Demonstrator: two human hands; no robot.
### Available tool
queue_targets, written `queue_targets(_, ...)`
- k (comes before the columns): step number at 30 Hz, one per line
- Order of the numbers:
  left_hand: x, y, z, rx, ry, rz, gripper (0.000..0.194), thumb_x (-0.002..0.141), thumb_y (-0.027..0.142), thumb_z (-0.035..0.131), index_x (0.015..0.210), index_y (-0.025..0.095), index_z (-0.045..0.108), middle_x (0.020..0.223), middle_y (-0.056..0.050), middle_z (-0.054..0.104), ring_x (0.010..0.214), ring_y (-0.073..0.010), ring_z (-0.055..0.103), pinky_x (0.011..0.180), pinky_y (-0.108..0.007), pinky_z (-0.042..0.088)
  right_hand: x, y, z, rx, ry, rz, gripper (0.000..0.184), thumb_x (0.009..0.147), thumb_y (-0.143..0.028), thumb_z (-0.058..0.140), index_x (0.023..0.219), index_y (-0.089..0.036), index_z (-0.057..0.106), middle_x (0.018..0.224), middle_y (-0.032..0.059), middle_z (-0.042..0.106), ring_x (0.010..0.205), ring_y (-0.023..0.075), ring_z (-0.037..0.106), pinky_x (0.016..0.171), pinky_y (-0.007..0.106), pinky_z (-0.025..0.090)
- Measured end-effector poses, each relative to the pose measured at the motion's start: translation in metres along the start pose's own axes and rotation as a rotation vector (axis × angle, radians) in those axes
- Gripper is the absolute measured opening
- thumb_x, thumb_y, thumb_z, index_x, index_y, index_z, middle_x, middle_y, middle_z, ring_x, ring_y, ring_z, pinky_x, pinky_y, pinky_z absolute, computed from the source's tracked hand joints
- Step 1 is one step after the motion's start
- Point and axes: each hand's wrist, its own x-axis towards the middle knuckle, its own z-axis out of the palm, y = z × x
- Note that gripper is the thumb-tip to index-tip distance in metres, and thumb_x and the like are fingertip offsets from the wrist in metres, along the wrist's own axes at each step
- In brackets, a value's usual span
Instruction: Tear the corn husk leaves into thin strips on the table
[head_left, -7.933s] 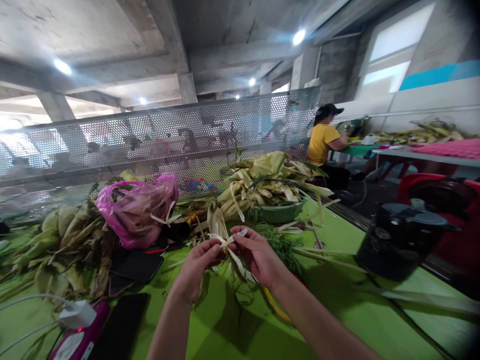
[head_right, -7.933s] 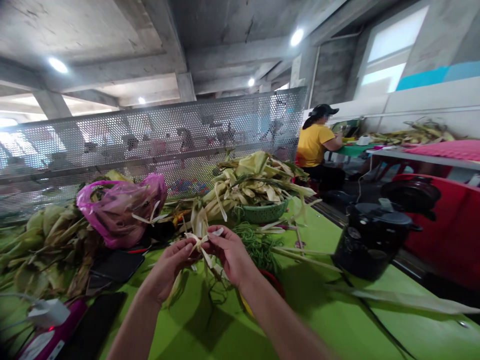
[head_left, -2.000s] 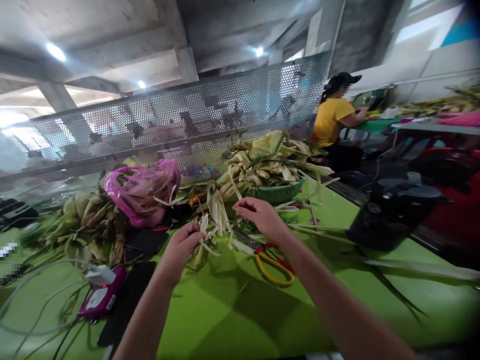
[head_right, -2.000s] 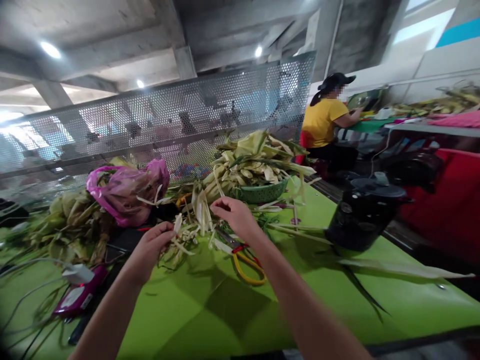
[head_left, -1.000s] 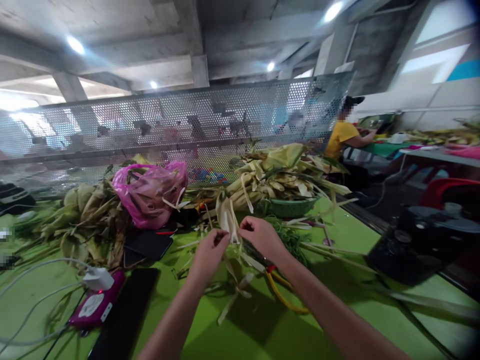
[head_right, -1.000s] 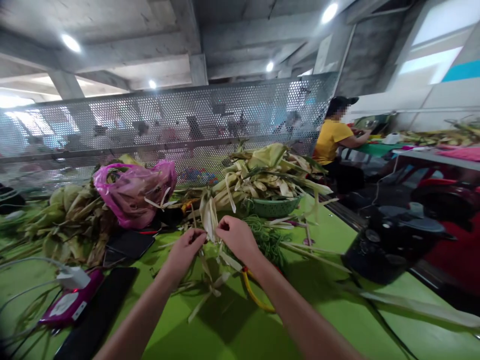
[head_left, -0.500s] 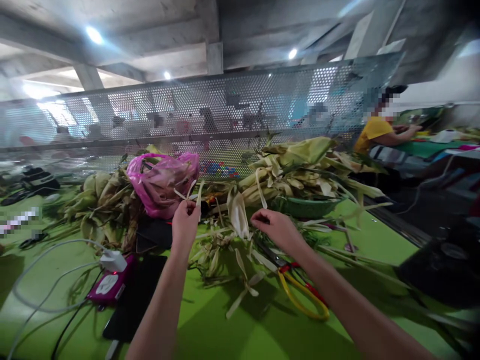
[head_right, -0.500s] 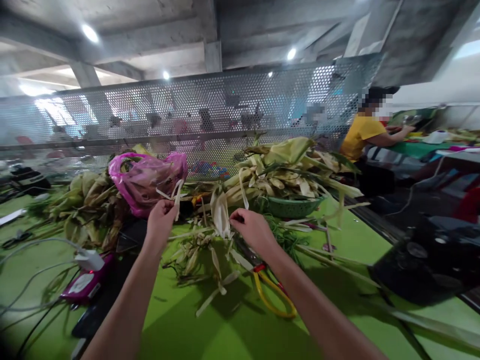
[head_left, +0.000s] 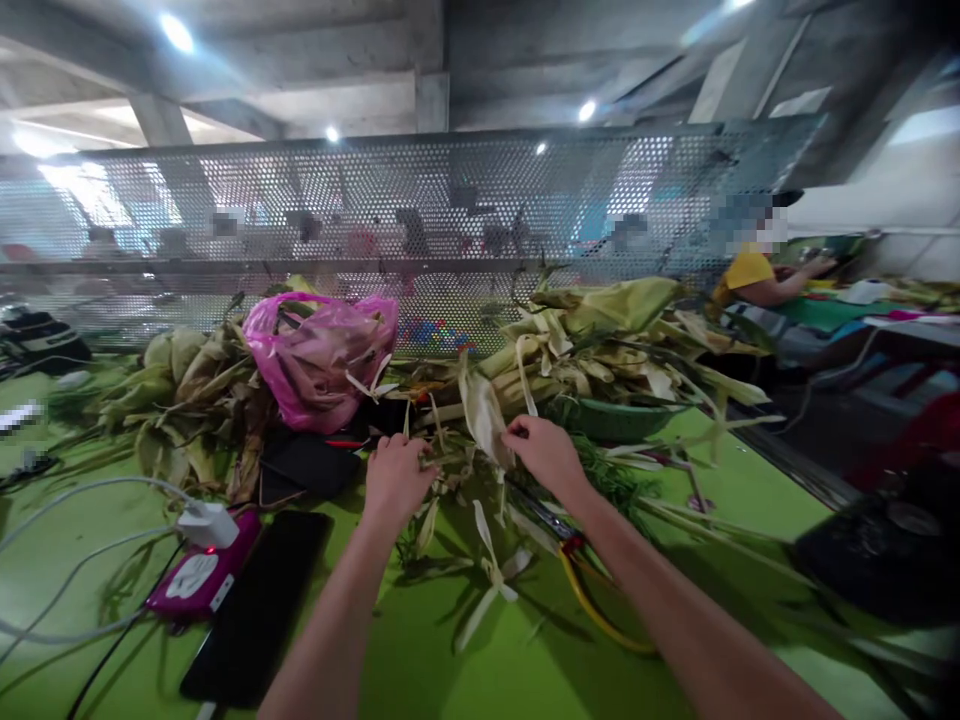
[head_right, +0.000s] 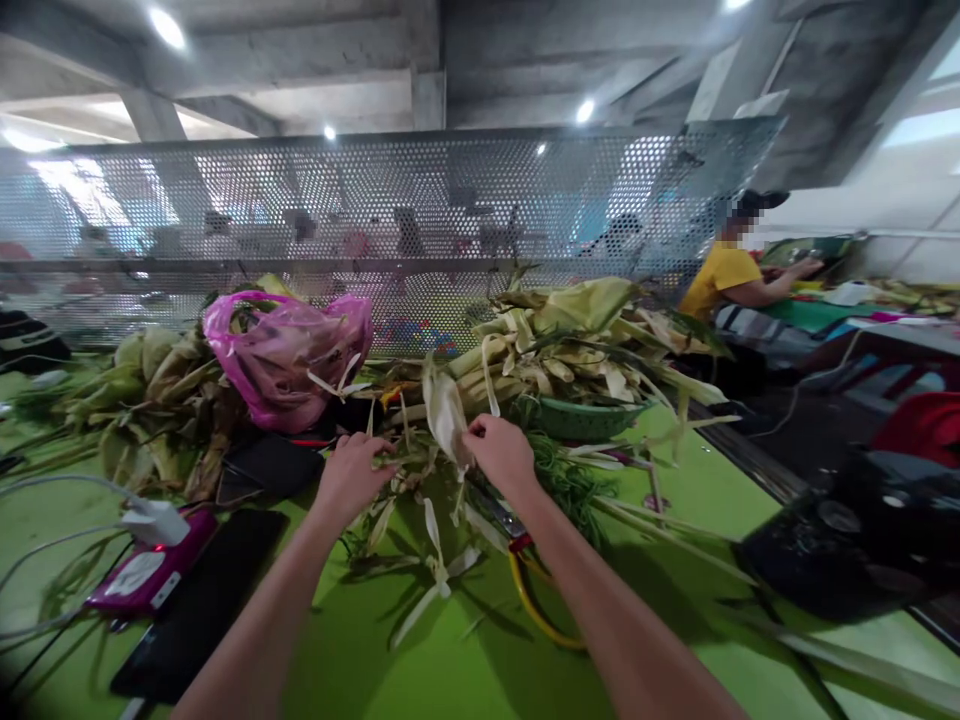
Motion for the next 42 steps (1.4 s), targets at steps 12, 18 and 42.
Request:
queue_targets(12,0.0,0.008,0.005,0.091,-0.015,0.0,0.018,0.079,0.016,0.053,0.087,0.022,0.068,0.099,-0.01,0.065,0.103,-0.0277,0.051,0.083,-0.039,0.04,-0.022,-0.015,-0.003,0.087,0.02,-0.462,0.026,0.084,-0.018,0.054,0.107,-0.025,0.064,0.102,0.0033,0.066,0.085,0.0169,0.061,0.071,0.024,0.042)
queue_targets(18,0.001,0.0,0.004,0.059,-0.054,-0.032,0.019,0.081,0.025,0.056,0.093,0.025,0.071,0.101,-0.009,0.065,0.105,-0.0276,0.051,0.084,-0.037,0.04,-0.02,-0.017,0.01,-0.265,-0.062,-0.431,0.018,0.088,-0.025,0.053,0.084,-0.021,0.07,0.089,0.0093,0.068,0.088,0.0241,0.061,0.072,0.03,0.042)
queue_targets(42,0.004,0.012,0.003,0.032,0.046,0.209,0.009,0.083,0.018,0.057,0.082,0.023,0.064,0.093,-0.002,0.07,0.098,-0.0236,0.054,0.083,-0.04,0.032,-0.002,-0.007,0.026,-0.063,-0.104,-0.553,0.025,0.088,-0.02,0.055,0.106,-0.027,0.07,0.099,0.0062,0.059,0.096,0.0208,0.056,0.085,0.031,0.042)
